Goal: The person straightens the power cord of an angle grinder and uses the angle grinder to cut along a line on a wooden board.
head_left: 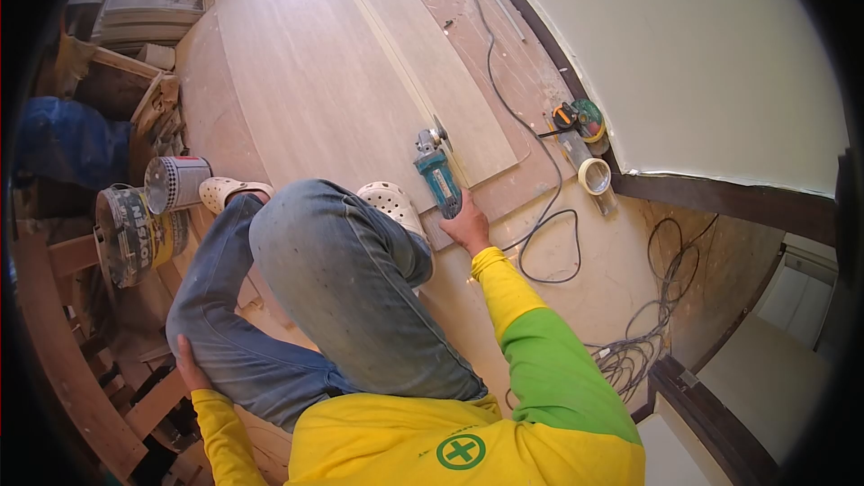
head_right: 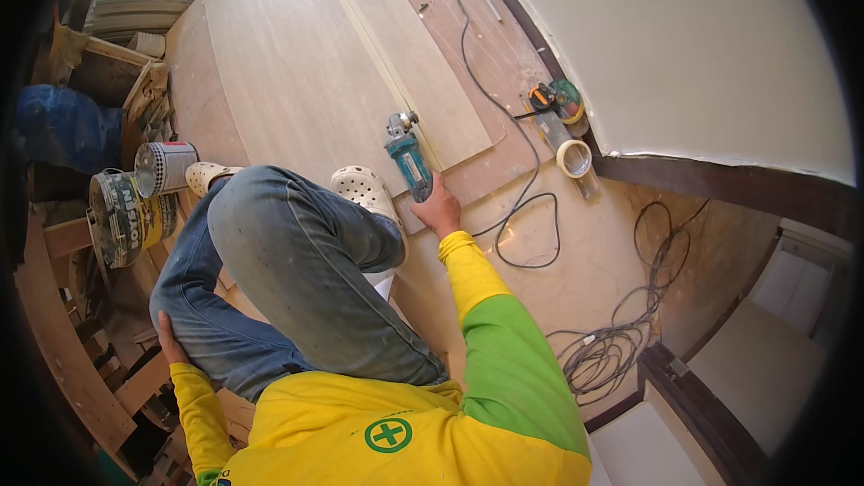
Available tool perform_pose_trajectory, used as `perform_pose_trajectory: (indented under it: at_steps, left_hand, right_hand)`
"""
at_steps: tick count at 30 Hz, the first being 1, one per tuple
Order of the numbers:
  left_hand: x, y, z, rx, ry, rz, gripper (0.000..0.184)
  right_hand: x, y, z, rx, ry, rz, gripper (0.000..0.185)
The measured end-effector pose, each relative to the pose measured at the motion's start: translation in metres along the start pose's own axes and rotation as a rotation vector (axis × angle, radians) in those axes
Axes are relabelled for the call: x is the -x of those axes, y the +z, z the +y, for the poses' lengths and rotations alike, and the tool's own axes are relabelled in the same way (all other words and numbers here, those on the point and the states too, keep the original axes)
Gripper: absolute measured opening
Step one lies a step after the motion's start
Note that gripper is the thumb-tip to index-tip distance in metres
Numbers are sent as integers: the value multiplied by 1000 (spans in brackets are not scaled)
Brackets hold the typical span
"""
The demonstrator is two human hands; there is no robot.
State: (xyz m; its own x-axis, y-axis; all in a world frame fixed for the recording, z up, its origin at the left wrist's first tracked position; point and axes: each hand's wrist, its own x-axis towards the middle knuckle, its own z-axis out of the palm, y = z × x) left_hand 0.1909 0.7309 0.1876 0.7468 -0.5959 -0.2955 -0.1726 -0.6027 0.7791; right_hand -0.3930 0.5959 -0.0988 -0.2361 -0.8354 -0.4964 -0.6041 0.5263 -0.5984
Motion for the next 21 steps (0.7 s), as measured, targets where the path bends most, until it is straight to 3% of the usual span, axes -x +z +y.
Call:
perform_pose_trajectory:
  at_steps: [10, 21]
  left_hand:
    - [7, 5, 14, -30, -52, -41, 95]
    - [9, 6, 15, -30, -33, -39, 90]
  right_hand:
    - [10, -1, 9, -4, 3, -1, 83]
    - [18, 0, 19, -20, -22, 7, 81]
